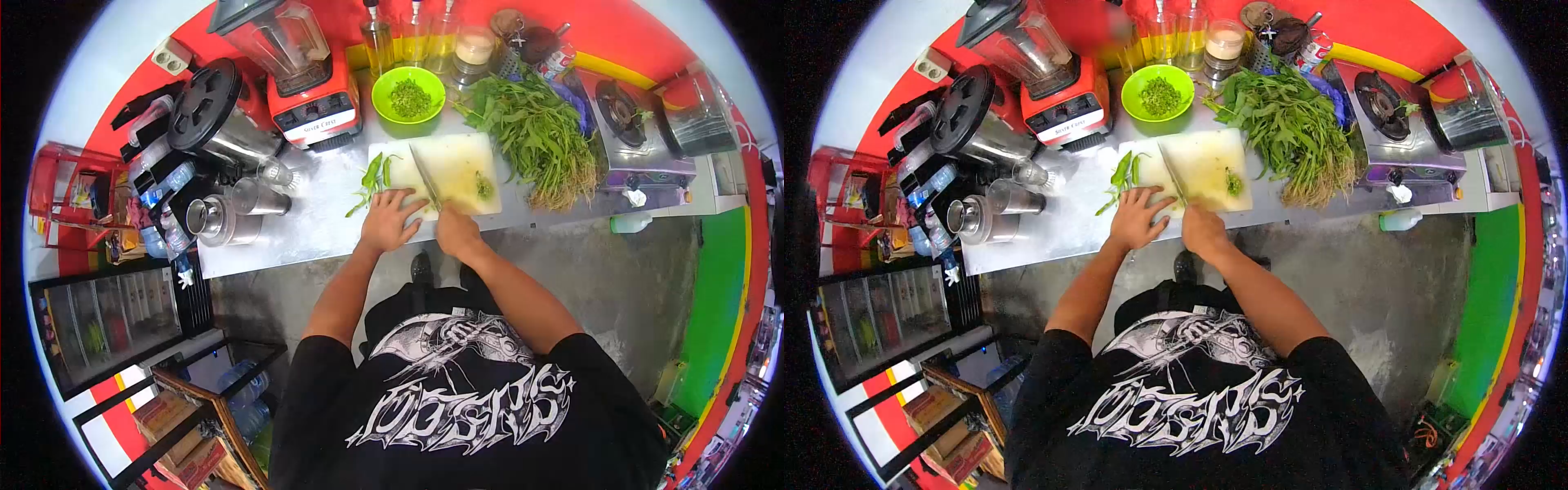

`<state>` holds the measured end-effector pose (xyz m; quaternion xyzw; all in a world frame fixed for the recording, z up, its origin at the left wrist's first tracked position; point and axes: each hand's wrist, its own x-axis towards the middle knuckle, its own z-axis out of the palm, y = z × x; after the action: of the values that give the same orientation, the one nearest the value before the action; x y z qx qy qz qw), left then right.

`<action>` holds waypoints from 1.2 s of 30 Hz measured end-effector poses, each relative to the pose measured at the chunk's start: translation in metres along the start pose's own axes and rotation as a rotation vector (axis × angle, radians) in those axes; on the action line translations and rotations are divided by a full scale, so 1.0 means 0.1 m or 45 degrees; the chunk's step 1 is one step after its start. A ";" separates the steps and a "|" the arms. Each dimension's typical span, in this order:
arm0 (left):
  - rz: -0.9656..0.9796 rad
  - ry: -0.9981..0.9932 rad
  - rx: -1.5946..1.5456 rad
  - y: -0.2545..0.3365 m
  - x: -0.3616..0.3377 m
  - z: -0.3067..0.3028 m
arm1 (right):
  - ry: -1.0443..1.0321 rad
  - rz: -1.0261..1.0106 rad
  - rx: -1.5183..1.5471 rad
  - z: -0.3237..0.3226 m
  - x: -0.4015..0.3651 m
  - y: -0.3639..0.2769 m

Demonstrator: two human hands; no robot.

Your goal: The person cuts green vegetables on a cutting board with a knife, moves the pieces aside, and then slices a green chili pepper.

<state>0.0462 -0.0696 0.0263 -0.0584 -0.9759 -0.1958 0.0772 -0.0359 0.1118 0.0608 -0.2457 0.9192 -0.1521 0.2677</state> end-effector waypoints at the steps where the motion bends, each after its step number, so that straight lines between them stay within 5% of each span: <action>1: 0.000 0.000 0.001 -0.01 -0.01 0.00 | -0.038 0.047 -0.013 -0.03 0.00 -0.03; 36: -0.043 -0.029 0.010 -0.01 0.02 0.00 | 0.087 0.039 -0.027 0.07 -0.10 0.15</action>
<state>0.0439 -0.0704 0.0260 -0.0439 -0.9783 -0.1926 0.0630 -0.0302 0.1285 0.0528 -0.2289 0.9330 -0.1466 0.2360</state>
